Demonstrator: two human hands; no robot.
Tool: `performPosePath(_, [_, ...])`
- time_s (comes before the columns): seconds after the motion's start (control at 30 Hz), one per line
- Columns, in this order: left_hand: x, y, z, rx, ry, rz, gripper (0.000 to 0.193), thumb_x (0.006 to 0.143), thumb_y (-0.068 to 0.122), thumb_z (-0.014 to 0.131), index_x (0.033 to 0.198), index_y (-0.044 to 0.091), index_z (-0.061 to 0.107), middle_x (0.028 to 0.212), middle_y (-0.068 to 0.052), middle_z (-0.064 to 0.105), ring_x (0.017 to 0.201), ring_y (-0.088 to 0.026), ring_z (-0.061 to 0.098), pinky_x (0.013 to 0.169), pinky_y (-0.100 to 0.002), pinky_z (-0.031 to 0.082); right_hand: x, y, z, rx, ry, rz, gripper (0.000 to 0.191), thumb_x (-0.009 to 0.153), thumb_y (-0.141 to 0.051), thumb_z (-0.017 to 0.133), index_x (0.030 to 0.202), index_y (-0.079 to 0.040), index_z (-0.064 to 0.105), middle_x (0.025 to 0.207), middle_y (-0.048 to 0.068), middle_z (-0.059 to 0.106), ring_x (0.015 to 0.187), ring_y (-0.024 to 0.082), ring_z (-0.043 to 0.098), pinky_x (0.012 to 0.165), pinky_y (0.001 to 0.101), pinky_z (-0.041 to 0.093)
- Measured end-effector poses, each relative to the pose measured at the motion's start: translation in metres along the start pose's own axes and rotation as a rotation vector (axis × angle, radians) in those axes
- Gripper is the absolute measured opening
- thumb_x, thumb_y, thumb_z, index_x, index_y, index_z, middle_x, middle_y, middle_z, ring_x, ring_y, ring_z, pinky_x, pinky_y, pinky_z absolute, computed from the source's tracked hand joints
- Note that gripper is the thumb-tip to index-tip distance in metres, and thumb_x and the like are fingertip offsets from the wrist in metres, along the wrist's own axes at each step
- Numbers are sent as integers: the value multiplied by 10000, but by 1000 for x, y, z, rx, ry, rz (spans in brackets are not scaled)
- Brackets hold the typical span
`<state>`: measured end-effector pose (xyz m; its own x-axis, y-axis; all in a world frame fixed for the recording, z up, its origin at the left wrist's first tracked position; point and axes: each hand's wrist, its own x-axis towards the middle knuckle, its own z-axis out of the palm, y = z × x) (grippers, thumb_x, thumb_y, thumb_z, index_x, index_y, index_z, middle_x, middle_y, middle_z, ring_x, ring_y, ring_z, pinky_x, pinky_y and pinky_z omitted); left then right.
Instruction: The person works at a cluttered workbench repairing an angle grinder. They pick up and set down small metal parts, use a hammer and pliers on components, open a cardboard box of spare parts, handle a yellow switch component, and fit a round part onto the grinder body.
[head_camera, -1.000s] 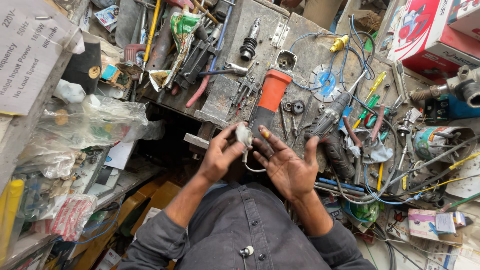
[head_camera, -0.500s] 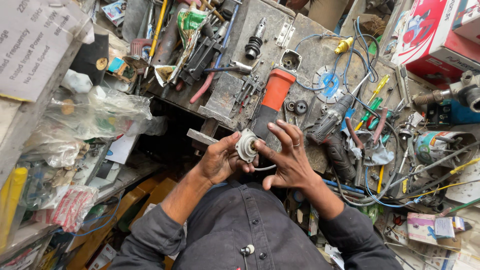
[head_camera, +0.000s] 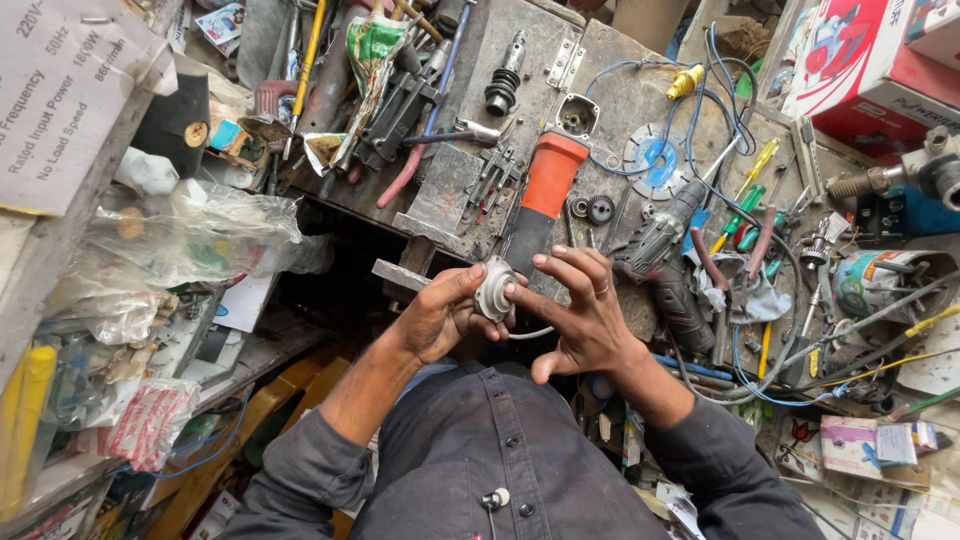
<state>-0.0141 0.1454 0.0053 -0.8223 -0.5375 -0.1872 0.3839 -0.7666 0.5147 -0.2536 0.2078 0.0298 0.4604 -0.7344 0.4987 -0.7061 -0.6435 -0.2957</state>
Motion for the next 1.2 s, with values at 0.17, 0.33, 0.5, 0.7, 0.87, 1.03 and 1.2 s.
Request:
performPosePath(0.17, [2,2,10,113,106,126,499,1017,253,613,1413,-39,534,1123,-118,693,998,-178,702,902,-340,596,0,-21,3,118,59,219,949,918,-874,256,1353,-147,684,1447,137,479,1408,360,420,1202,531,350])
performPosePath(0.33, [7,0,15,221,210,199,501,983,158,653,1437,-6,517,1170,-98,674,1056,-168,670,964,-346,572,-2,-34,14,201,49,335,949,1007,-816,217,1417,-66,630,1522,216,432,1454,419,383,1222,569,314])
performPosePath(0.5, [8,11,7,262,240,320,524,1012,165,640,1475,-37,503,1154,-128,676,1042,-192,678,979,-359,559,-27,-15,17,474,152,630,652,1044,-672,392,1294,-132,659,1350,138,578,1274,278,562,1108,462,457])
performPosePath(0.7, [4,21,-5,259,266,295,565,978,198,632,1477,-2,455,1182,-212,685,1055,-261,704,974,-385,567,-64,61,33,-381,-7,865,279,927,-339,740,1115,-140,792,1117,63,641,1077,284,573,916,466,390])
performPosePath(0.87, [6,16,-10,3,94,224,577,1002,235,677,1429,-98,477,1287,-265,662,1178,-338,686,1038,-419,554,-79,84,59,-559,-206,849,234,828,-390,807,869,-160,799,1065,32,644,1085,267,536,931,488,329])
performPosePath(1.03, [3,6,-8,-63,0,177,637,985,241,711,1483,-61,454,1341,-266,629,1249,-358,645,1080,-434,517,-67,84,61,-559,-103,902,312,721,-389,867,857,-120,786,1092,37,650,1098,269,557,923,479,365])
performPosePath(1.2, [0,5,-9,-11,41,176,651,963,202,716,1514,-6,438,1354,-243,627,1254,-343,646,1069,-416,526,-46,50,25,62,232,978,246,828,-196,815,995,-41,722,1176,63,706,922,211,718,765,337,587])
